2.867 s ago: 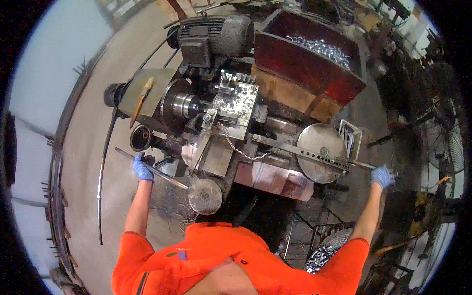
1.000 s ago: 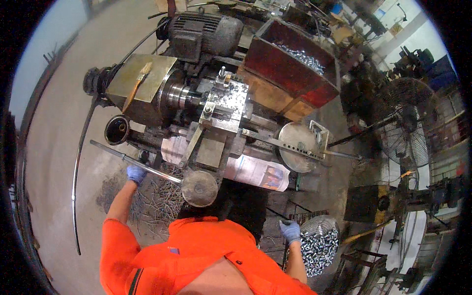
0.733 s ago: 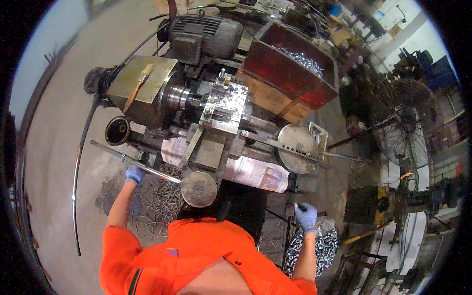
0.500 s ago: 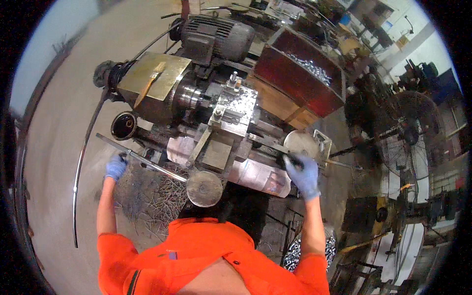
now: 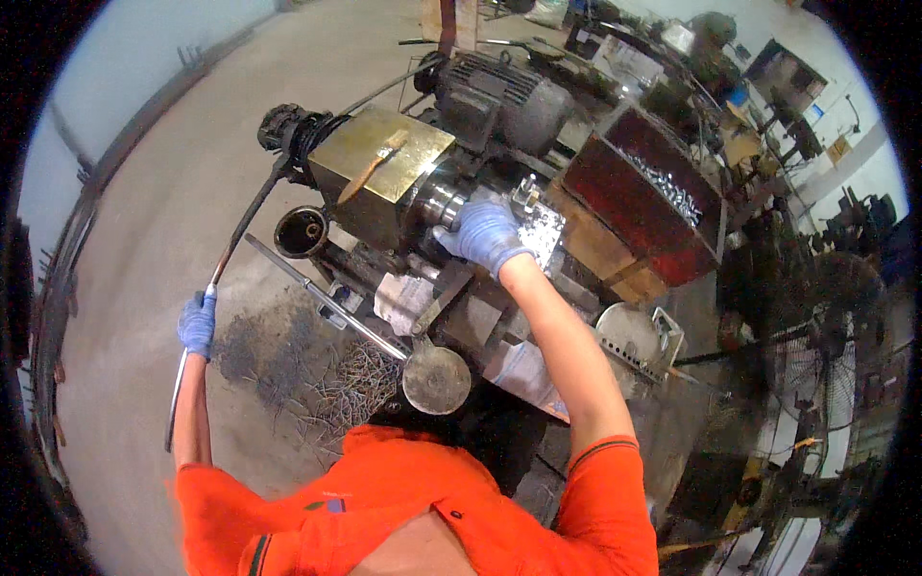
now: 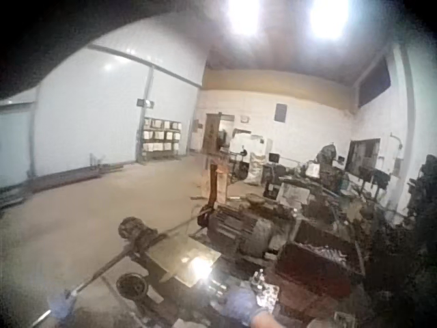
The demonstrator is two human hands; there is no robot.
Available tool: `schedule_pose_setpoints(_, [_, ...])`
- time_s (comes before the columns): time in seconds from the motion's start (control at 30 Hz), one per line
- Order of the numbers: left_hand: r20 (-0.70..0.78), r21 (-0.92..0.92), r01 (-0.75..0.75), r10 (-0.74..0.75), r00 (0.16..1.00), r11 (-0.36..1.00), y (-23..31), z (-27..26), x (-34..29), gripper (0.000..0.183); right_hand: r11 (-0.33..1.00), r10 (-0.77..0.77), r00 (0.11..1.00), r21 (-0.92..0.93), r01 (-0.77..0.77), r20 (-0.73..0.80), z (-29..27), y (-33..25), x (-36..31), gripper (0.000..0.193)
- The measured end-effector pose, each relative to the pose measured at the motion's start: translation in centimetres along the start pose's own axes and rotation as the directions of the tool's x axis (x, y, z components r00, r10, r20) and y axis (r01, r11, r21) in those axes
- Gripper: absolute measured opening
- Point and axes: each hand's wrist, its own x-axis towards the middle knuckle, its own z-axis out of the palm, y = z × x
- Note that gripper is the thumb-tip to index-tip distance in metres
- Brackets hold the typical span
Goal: The person picks up metal parts from a bin and places them one by one into the chuck of a metal lathe machine, then pulls a lever to engage the machining process before removing the finished part and repeating.
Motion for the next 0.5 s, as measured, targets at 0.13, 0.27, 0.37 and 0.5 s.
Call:
schedule_pose_setpoints(0.13, [0.105,0.041,0.029,-0.033,0.994,0.999,4.5,-1.9,-5.5,0.048,1.000,-0.005,0.993,0.025,0.008,-0.114,1.7,0.5,0.2,0.047])
schedule_pose_setpoints(0.27, [0.016,0.063,0.000,-0.001,1.000,0.998,5.7,-1.6,-6.9,0.044,0.995,0.046,0.996,0.087,-0.053,0.081,-0.9,-0.6,0.2,0.048])
schedule_pose_setpoints(0.37, [0.065,0.010,0.016,-0.017,0.998,1.000,6.0,-2.2,-7.1,0.041,0.996,0.054,0.986,0.064,-0.065,0.158,-1.8,-1.1,-0.1,0.048])
schedule_pose_setpoints(0.5, [0.031,-0.061,-0.067,0.069,0.997,0.996,6.0,-1.6,-6.5,0.041,0.994,0.104,0.992,0.025,-0.106,0.075,-0.7,-0.4,-0.2,0.051])
